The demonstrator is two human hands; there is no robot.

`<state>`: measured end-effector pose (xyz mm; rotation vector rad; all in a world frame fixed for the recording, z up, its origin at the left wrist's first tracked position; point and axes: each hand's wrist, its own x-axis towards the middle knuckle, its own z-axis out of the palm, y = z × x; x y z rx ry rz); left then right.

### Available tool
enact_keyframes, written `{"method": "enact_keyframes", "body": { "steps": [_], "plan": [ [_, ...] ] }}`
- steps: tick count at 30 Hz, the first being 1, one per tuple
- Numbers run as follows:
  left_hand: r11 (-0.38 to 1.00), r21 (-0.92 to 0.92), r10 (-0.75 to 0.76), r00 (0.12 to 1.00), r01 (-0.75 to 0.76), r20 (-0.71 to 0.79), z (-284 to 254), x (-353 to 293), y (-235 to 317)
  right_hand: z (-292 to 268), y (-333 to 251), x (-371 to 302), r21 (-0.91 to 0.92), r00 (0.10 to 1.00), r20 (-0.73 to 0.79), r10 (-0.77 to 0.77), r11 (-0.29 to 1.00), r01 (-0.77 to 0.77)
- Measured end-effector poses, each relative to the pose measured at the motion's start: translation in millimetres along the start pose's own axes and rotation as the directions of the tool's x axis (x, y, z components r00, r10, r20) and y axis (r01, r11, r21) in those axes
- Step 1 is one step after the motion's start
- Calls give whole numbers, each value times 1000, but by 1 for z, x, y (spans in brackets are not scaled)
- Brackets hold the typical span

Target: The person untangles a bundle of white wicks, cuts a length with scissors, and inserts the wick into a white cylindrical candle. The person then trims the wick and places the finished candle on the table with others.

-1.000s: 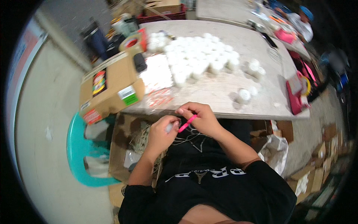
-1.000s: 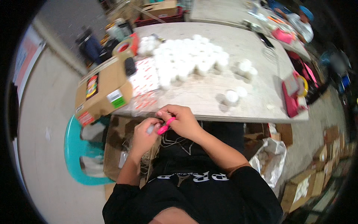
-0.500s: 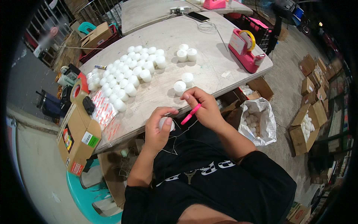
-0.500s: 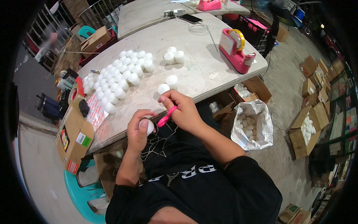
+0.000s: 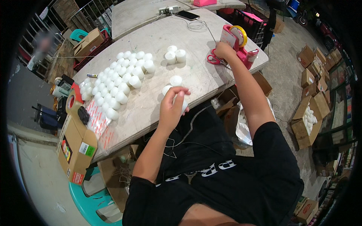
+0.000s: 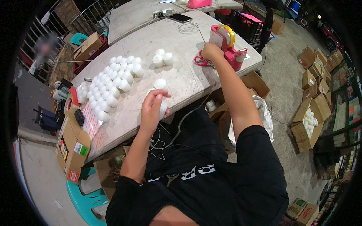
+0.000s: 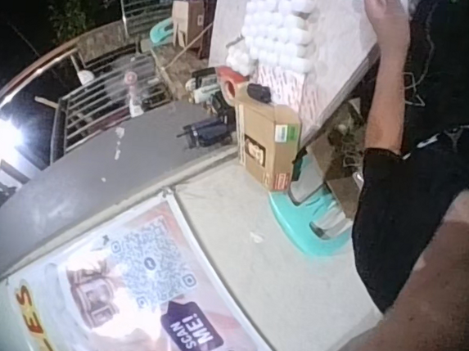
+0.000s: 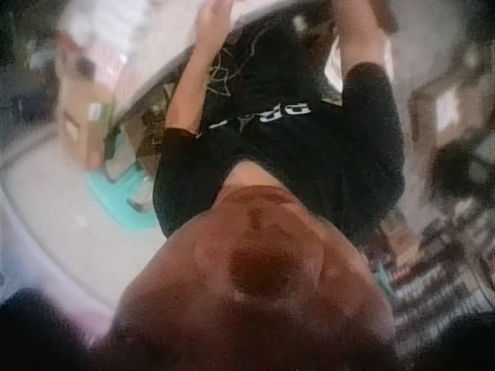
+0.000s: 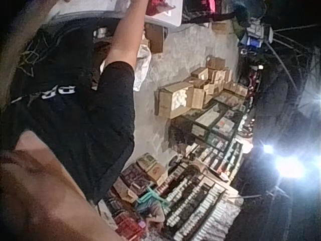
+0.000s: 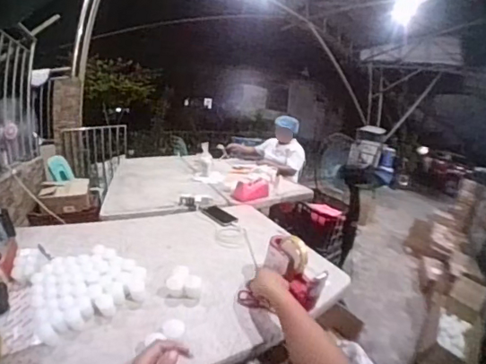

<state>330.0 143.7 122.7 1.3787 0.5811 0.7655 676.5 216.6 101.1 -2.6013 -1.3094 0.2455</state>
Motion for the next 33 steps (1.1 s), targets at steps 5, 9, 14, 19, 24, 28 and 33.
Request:
{"method": "enact_keyframes", "body": {
  "steps": [5,9,14,19,24,28,33],
  "plan": [
    [997,47,55,997,-58,54,10,23,2,-4,-35,-22,74,979,-170,110,992,-99],
    [998,59,-14,996,9,90,17,25,-2,-8,-34,-25,84,970,-210,122,991,-106],
    [993,119,-28,993,14,116,11,13,-5,-28,-42,-56,29,996,74,44,998,-46],
    [987,155,-50,993,34,105,-12,-1,1,-6,1,-88,341,957,269,-107,940,9],
    [990,133,-66,984,44,167,-13,-7,-9,-1,-21,-186,993,962,112,-250,47,-104],
    [999,15,-38,984,36,174,-7,-19,-6,21,-56,-242,983,941,-25,-339,-182,-39],
    [995,-95,-16,1000,15,-6,-25,-47,6,26,-97,-281,978,864,-199,-462,-149,146]
  ]
}}
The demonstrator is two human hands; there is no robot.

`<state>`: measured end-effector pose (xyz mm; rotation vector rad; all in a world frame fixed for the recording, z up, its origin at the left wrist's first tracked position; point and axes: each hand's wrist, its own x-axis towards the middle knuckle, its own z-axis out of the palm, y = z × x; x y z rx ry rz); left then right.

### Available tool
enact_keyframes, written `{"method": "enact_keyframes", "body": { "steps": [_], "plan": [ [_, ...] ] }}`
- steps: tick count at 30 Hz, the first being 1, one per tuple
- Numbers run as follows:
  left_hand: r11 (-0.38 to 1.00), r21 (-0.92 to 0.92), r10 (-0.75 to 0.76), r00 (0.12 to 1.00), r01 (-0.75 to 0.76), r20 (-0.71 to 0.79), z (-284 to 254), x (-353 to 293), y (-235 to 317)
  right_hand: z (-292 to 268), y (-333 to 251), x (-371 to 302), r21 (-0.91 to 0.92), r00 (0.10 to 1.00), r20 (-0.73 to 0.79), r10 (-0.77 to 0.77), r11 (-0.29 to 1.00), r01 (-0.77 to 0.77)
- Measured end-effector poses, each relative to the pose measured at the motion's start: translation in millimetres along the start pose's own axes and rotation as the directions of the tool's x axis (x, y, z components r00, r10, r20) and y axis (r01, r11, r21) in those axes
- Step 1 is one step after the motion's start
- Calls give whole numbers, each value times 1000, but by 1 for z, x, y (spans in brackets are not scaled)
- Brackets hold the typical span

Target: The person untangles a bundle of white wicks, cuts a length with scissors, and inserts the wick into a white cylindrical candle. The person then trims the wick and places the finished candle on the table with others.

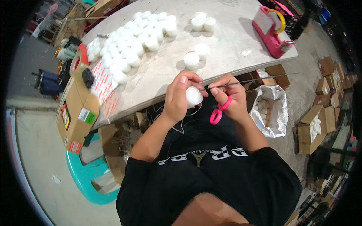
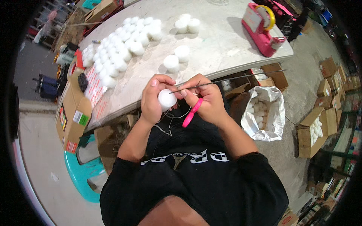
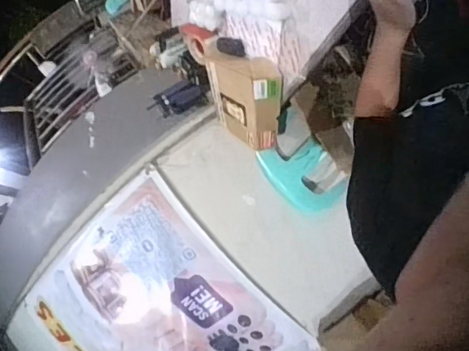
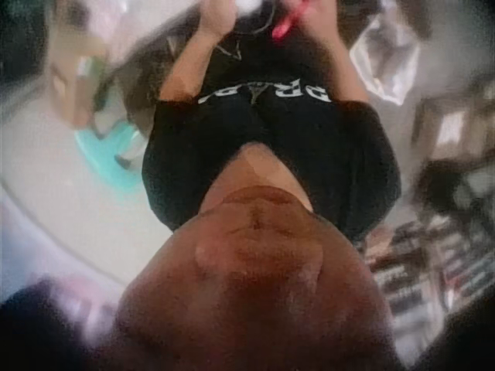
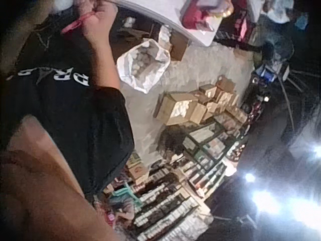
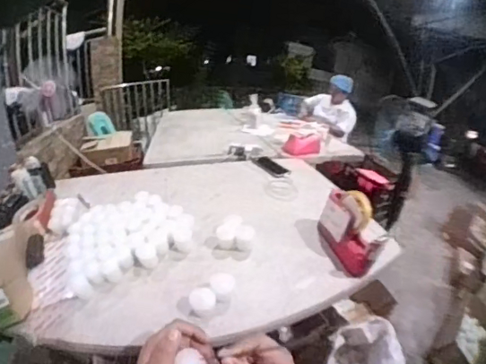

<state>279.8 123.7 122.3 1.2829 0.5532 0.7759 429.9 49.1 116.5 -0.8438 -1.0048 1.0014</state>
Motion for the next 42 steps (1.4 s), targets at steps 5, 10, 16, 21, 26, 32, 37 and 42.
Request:
{"method": "enact_keyframes", "body": {
  "steps": [5,10,16,21,26,32,37,42],
  "plan": [
    [974,70,222,967,-215,-123,-20,-23,6,20,-5,-3,-371,982,183,-46,922,112],
    [902,254,383,919,-350,-95,-30,-33,11,33,-12,-3,-464,977,214,-10,879,111],
    [737,530,476,879,-418,32,-37,-36,14,38,-11,1,-582,934,347,90,801,139],
    [804,461,455,888,-375,-72,-42,-40,6,40,-14,-4,-506,978,193,79,862,30],
    [891,425,164,986,-160,26,-46,-47,16,29,-12,-7,-372,984,178,4,926,63],
    [879,-105,-385,821,466,423,-60,-43,4,39,13,5,-115,934,69,350,933,-341],
    [849,-332,-238,860,410,452,-54,-45,3,13,12,21,140,936,-66,346,932,-334],
    [835,-383,-233,885,394,403,-45,-37,6,37,16,1,-67,908,53,416,909,-412]
  ]
}}
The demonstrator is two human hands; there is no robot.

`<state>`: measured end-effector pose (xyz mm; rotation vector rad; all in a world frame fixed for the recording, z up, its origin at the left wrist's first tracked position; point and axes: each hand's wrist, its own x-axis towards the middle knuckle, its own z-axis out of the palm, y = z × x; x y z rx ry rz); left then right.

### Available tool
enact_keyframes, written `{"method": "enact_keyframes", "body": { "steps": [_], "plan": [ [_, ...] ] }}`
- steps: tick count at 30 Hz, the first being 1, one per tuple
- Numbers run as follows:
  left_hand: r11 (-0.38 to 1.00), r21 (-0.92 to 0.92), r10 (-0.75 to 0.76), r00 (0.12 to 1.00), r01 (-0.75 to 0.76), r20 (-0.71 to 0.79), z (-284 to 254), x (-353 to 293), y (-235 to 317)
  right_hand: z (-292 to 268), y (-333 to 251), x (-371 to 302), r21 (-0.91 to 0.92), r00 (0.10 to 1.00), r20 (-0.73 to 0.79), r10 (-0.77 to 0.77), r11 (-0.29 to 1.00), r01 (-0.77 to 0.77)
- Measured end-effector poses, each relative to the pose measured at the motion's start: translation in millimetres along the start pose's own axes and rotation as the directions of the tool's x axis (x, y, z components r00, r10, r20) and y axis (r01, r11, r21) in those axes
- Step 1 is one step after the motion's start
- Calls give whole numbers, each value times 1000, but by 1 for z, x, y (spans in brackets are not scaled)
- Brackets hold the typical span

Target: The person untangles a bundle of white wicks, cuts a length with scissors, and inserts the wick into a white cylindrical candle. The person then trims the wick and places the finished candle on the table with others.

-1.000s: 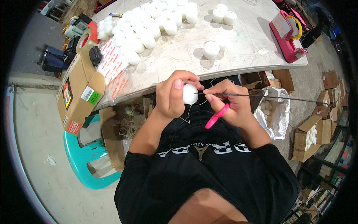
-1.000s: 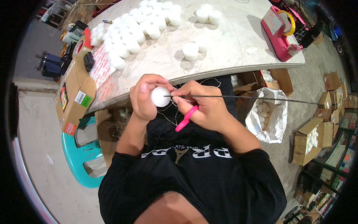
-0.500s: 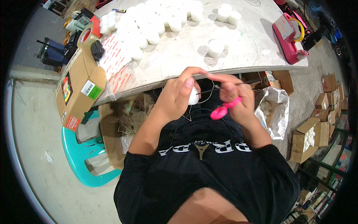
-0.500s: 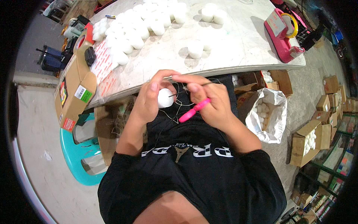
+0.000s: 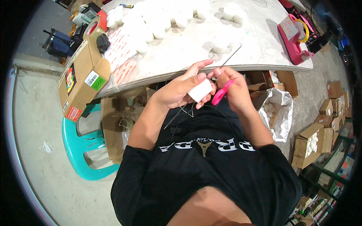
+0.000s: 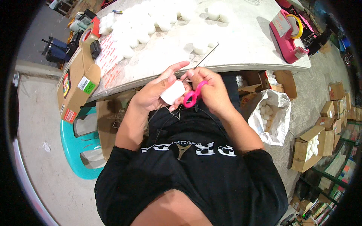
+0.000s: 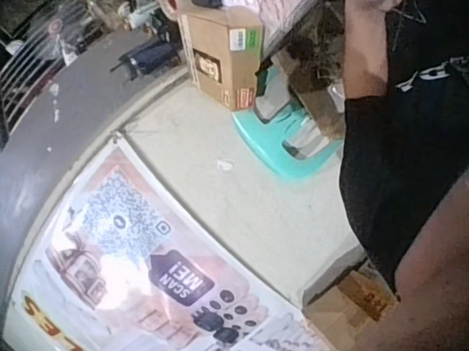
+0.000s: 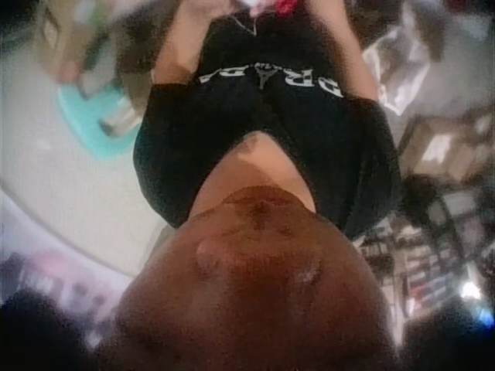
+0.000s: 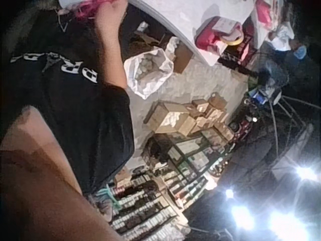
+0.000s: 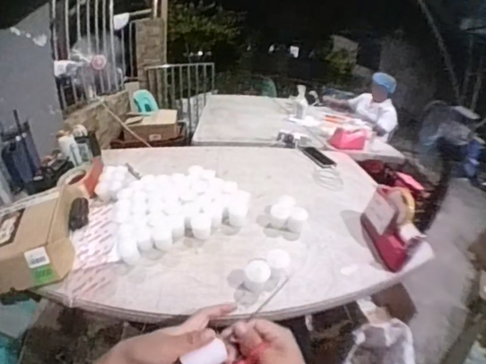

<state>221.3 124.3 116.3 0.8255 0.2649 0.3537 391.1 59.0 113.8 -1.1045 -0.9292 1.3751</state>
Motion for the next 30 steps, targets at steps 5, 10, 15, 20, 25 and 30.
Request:
{"method": "enact_keyframes", "body": {
  "steps": [5,10,15,20,25,30],
  "plan": [
    [977,195,-97,993,82,68,-9,-21,-4,-62,-35,26,250,838,-532,-122,923,293],
    [924,362,-47,977,122,-209,-30,-28,-17,-108,-40,54,347,747,-664,-40,868,355],
    [923,364,-17,956,129,-294,-27,-13,-33,-121,-34,97,477,697,-717,-19,716,510],
    [893,430,-2,956,134,-295,-28,-12,-37,-132,-22,105,495,697,-716,54,742,451],
    [874,478,101,928,91,-360,-29,-16,-41,-104,-36,62,454,804,-590,-69,796,401],
    [771,618,359,907,-156,-219,-9,-14,-32,-51,-26,9,113,985,69,-156,983,147]
  ]
}}
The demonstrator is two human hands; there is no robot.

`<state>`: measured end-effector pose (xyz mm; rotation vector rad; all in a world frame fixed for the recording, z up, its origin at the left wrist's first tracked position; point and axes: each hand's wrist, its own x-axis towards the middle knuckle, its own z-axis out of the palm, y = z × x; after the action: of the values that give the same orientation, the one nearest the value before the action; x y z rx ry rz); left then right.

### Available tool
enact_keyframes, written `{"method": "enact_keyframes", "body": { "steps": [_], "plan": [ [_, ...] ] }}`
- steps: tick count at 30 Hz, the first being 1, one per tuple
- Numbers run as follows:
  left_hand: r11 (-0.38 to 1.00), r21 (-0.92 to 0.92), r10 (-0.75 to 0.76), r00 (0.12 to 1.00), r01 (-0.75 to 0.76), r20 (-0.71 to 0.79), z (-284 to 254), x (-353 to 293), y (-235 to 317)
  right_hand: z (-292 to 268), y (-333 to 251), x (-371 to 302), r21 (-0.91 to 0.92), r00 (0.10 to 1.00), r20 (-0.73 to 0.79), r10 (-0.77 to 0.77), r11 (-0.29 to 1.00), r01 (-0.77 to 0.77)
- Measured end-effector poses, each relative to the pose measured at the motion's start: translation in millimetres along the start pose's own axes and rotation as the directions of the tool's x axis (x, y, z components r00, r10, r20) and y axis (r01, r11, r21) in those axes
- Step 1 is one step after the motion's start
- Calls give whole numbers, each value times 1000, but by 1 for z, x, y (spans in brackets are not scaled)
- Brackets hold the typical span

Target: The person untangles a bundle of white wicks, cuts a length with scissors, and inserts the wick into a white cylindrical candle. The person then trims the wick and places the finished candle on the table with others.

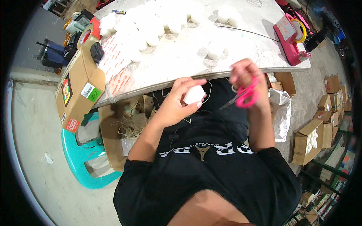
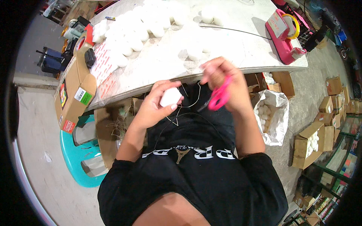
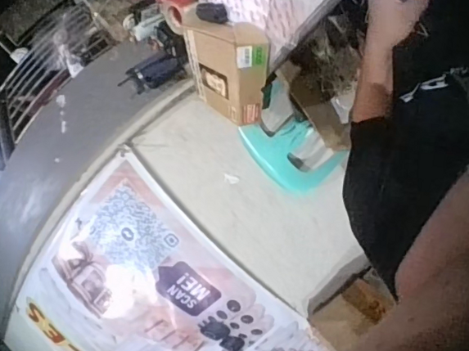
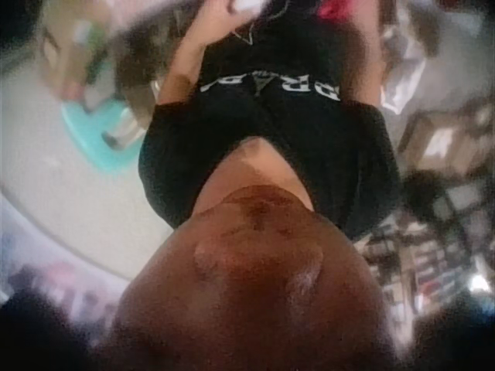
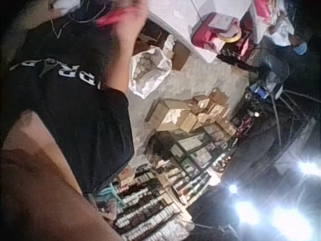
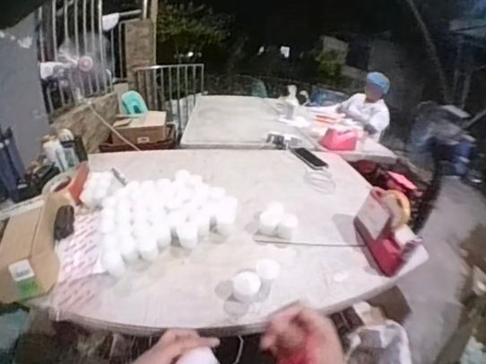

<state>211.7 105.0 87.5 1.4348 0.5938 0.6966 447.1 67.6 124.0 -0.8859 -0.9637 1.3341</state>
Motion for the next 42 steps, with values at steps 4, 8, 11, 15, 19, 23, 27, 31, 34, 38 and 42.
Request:
{"method": "enact_keyframes", "body": {
  "steps": [4,8,11,15,19,23,27,31,34,38,42],
  "plan": [
    [951,-291,87,993,-109,-85,1,4,14,44,-3,-8,-567,983,67,-173,804,181],
    [869,-480,121,992,-121,-32,-7,-5,5,50,3,-10,-632,927,161,-338,686,360],
    [836,-535,115,992,-121,-45,-6,-12,2,54,-2,-12,-670,904,207,-373,619,409],
    [785,-608,130,991,-119,-26,-8,-15,-1,58,-4,-15,-694,862,274,-425,533,484],
    [753,-648,126,991,-118,-33,-6,-13,3,66,-3,-21,-743,885,256,-390,507,438],
    [752,-646,139,989,-134,-44,-7,-15,2,71,-7,-23,-758,886,180,-426,515,401],
    [802,-569,179,982,-180,-58,-9,-16,4,68,-5,-22,-773,853,227,-471,446,452],
    [828,-510,221,971,-234,-86,-8,-18,6,65,-1,-17,-749,780,318,-539,362,556],
    [826,-498,278,959,-264,-48,-7,-16,12,66,-3,-19,-750,754,331,-568,326,575],
    [843,-435,330,943,-317,-48,-6,-15,17,66,-6,-21,-761,750,335,-570,306,572],
    [867,-358,364,931,-346,-17,-5,-16,23,64,-6,-22,-754,748,348,-565,305,582]
  ]
}}
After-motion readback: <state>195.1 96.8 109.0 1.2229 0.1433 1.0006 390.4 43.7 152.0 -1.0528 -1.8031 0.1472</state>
